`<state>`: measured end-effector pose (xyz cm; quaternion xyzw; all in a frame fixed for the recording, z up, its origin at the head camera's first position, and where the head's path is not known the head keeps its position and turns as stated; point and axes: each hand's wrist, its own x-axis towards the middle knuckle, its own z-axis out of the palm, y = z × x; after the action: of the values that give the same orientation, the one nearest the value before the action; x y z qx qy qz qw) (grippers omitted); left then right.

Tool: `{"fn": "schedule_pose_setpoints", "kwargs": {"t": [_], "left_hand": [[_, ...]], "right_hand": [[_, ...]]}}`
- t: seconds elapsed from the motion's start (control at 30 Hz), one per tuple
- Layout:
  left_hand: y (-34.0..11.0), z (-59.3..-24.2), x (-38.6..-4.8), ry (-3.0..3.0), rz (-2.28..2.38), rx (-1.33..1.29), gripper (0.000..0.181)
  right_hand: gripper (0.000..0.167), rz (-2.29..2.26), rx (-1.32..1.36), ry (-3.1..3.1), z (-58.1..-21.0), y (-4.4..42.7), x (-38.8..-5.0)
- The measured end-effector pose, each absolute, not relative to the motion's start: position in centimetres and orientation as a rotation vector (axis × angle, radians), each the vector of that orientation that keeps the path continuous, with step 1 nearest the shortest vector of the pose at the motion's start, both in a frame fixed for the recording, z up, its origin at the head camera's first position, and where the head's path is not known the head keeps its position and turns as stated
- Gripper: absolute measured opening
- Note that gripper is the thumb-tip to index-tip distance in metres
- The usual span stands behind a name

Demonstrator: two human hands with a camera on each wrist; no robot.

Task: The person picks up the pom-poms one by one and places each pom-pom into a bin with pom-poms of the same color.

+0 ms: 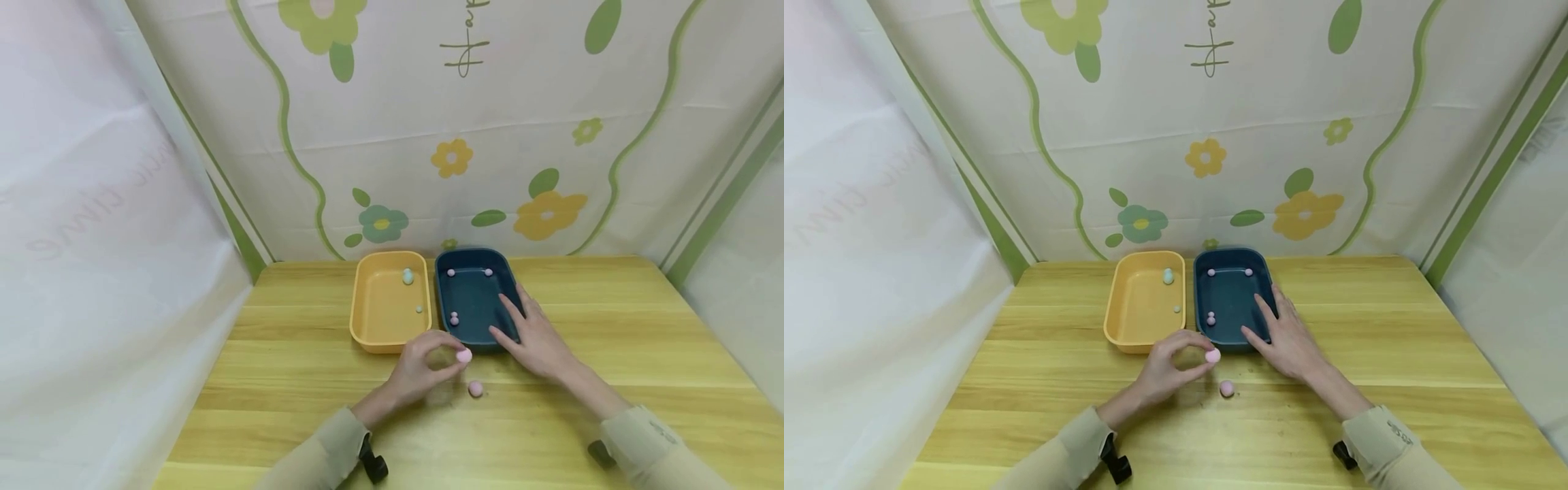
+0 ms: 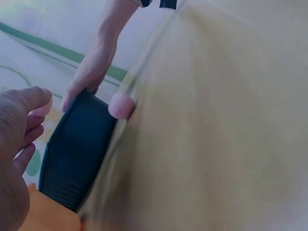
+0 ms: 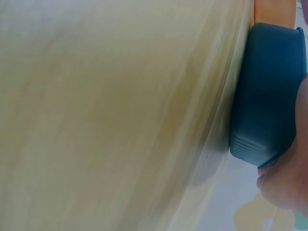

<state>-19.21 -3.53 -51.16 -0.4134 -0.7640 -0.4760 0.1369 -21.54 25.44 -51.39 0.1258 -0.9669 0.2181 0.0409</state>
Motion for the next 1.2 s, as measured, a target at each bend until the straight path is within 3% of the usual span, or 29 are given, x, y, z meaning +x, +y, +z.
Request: {"fn": "schedule_pose_setpoints", "kwargs": {"t": [1.2], "left_hand": [[1.1, -47.8, -26.2, -2.437, -1.371, -0.993, 0.029]], "right_hand": [[0.085, 0.663, 0.391, -2.954, -51.5, 25.5, -21.5]]}}
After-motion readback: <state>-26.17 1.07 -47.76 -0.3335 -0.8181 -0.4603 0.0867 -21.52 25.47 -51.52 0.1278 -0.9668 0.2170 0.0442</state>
